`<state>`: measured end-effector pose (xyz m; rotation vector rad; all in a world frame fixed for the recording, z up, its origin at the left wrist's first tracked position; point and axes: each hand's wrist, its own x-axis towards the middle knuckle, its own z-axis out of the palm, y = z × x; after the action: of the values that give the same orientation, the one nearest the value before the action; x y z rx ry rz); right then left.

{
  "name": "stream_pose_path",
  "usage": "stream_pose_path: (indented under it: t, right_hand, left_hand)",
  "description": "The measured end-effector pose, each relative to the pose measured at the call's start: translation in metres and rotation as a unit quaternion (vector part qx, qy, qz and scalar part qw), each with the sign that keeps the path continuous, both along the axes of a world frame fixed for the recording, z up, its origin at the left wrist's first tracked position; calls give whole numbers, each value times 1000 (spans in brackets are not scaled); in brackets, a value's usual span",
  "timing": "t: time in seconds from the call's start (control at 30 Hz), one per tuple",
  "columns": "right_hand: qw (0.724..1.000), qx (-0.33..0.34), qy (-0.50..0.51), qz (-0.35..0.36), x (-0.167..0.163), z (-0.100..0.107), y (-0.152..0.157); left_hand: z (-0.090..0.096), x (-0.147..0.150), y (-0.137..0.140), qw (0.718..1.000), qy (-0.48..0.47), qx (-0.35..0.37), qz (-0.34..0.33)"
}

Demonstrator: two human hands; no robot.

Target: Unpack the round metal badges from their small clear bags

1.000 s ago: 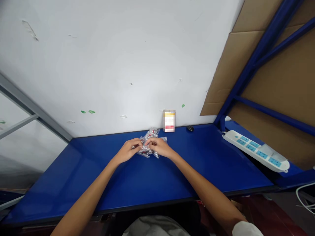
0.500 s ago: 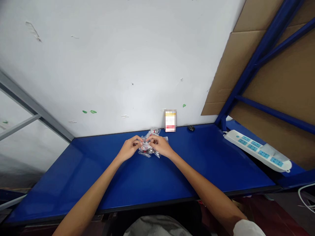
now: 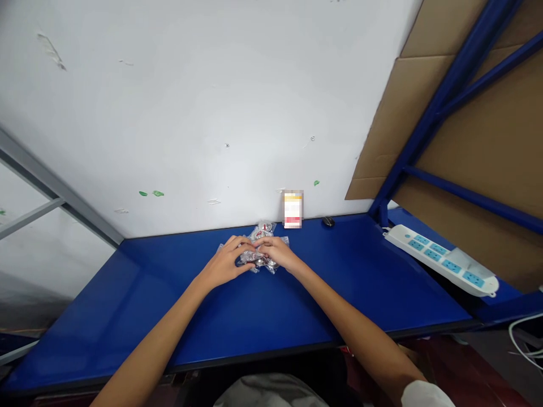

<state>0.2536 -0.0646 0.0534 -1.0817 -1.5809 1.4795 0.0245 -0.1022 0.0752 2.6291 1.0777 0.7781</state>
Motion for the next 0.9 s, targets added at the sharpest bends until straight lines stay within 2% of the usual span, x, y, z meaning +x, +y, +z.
stream_pose_path:
  t: [0.07, 0.13, 0.2, 0.3, 0.4, 0.63, 0.77, 0.9]
  right_hand:
    - [1000, 10, -13, 0, 1, 0, 0]
    - [998, 52, -41, 2, 2, 2, 0]
    - [988, 134, -79, -3, 3, 5, -2]
    - [952, 281, -124, -12, 5, 12, -8]
    - [921, 365, -140, 11, 6, 14, -12]
    - [900, 396, -183, -10, 12, 0, -1]
    - [898, 399, -181, -36, 14, -4, 5]
    - [901, 393, -175, -57, 12, -2, 3]
  left_hand:
    - [-6, 1, 3, 1000, 7, 12, 6]
    - [-12, 1, 5, 1000, 8, 18, 6]
    - [-15, 1, 7, 1000, 7, 17, 8]
    - [-16, 0, 8, 999, 2, 17, 36]
    - [-15, -2, 8, 999, -2, 22, 39]
    - [-14, -5, 13, 999, -17, 29, 24]
    - [-19, -6, 17, 998, -51, 39, 22]
    - [-23, -3, 18, 993, -103, 37, 50]
